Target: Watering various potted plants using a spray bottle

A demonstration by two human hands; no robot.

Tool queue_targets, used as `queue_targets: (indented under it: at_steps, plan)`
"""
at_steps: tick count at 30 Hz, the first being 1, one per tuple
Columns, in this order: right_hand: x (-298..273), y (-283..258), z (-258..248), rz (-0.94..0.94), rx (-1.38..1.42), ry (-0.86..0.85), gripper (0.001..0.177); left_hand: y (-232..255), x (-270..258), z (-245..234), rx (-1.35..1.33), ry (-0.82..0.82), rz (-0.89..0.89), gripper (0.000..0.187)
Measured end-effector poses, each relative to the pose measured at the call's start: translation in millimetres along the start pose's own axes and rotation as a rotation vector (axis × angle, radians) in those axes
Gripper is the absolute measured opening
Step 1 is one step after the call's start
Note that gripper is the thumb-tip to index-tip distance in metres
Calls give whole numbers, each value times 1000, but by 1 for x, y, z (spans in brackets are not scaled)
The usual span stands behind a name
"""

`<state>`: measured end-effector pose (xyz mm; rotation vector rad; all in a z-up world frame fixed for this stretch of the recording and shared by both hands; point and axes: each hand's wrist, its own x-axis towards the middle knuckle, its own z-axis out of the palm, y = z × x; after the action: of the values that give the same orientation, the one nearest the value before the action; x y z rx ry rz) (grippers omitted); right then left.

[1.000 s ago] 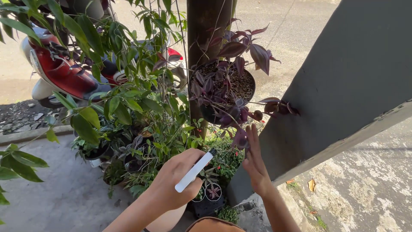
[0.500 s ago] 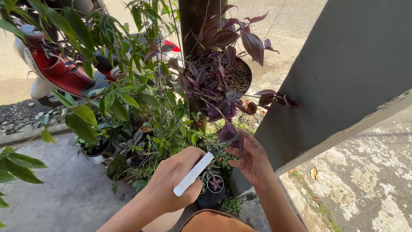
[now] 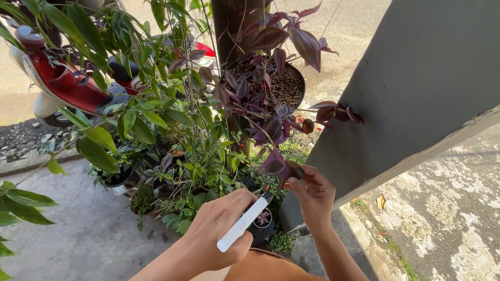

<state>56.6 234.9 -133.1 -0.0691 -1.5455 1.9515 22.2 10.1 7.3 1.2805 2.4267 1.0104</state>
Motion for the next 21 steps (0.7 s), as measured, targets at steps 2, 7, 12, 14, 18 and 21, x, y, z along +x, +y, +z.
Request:
queue_targets:
  at_steps: [2, 7, 12, 14, 18, 21]
  plan:
    - [-1, -5, 1, 8, 5, -6, 31, -6, -1, 7, 13, 15, -18, 34]
    - [-1, -11, -1, 5, -36, -4, 29, -2, 0, -2, -108, 22, -2, 41]
    - [-1, -2, -11, 27, -69, 43, 25, -7, -2, -8, -164, 121, 8, 25]
    - [-1, 5, -22, 37, -42, 77, 29, -10, 2, -24, -188, 150, -19, 30]
    - [1, 18, -42, 113, 119, 220, 31, -25, 13, -52, -227, 252, -39, 32]
    - [2, 1, -38, 107, 124, 227, 30, -41, 24, -61, -142, 295, -60, 18]
